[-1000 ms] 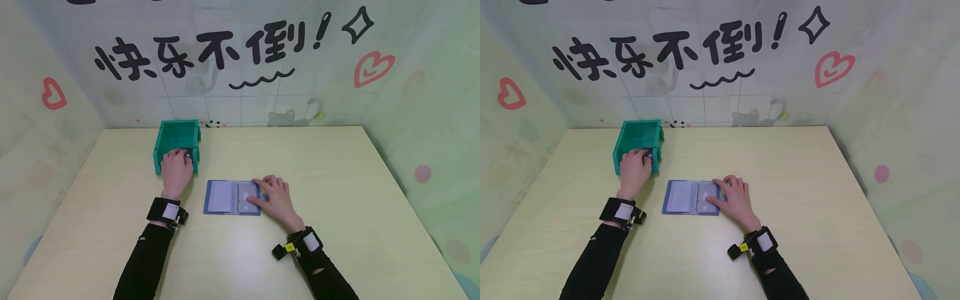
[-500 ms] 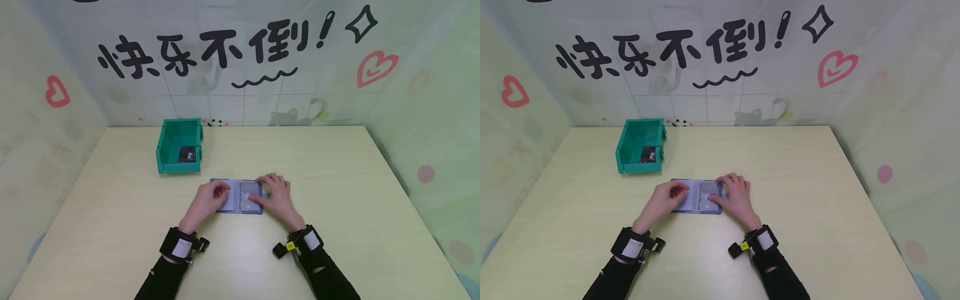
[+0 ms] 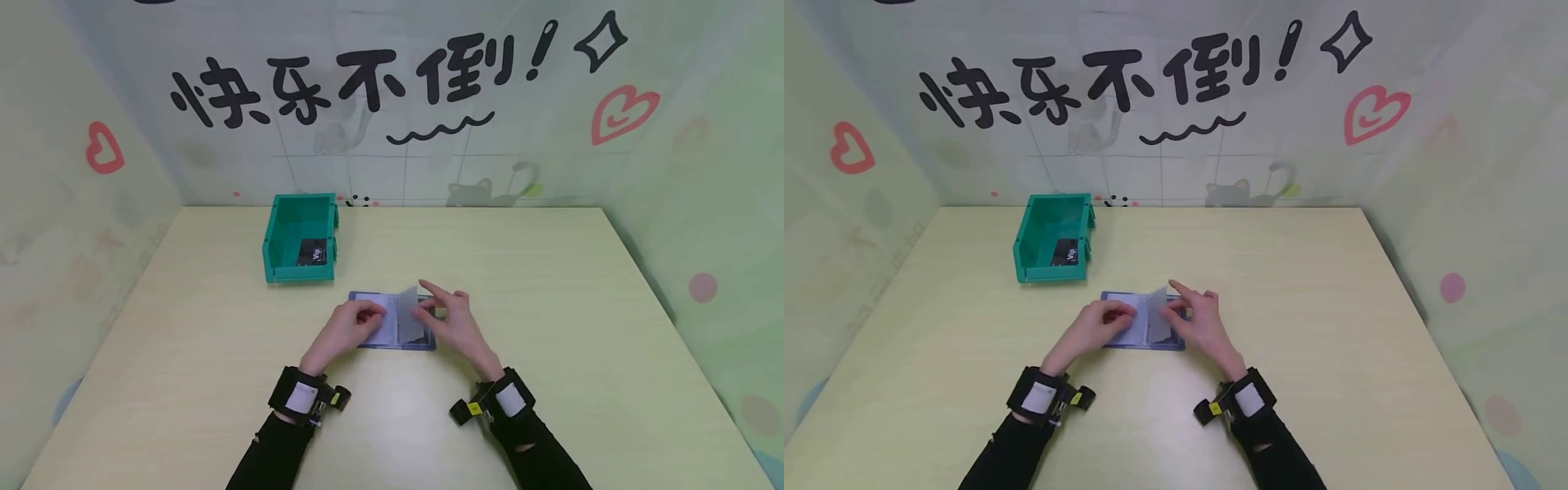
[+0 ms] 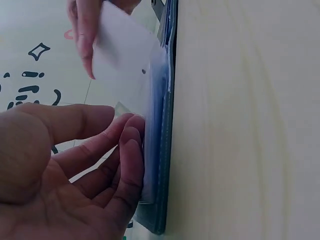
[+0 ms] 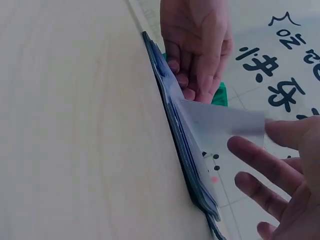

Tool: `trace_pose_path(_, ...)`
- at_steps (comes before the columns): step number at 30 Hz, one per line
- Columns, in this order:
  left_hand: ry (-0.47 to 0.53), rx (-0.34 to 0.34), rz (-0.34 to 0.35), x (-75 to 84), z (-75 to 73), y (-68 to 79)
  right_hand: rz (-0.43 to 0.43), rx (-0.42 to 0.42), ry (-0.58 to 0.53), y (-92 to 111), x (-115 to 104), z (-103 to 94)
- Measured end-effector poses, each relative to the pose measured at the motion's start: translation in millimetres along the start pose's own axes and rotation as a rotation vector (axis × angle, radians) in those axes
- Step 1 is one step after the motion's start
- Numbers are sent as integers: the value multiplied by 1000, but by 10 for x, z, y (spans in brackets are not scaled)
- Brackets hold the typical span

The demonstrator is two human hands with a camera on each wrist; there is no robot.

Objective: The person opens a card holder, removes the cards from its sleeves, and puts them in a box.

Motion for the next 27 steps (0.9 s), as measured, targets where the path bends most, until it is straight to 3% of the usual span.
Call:
trace_pose_path(3,34,-8,8,-26,-11,-26,2,-16,-178,32,-45,29)
trace_pose_path(8,85,-22,9,-60,-26,-51,-66,-22,-244,90,-241,87)
trace_pose_path(13,120,-9,-11,-78,-39,-65,-166,-26,-96,97,-230,235)
trace_pose_path(18,101,24,-8,-85,-53,-41,-160,-37,-14,105,-60,365)
trace_pose_path(22,64,88,5,-82,-66,-11,-183,1,35,108,47,322)
trace_pose_path(27,-13,173,-83,-70,-102,42,-156,41,231,130,182,178)
Point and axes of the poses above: each hand's wrist, its own y-axis away from the middle knuckle, its own z-axis out of the palm, x = y × z, the point moved 4 cm from there along -y, towards the middle knuckle, and after that the axes turned 11 degrees about -x, right-handed, at the moved point
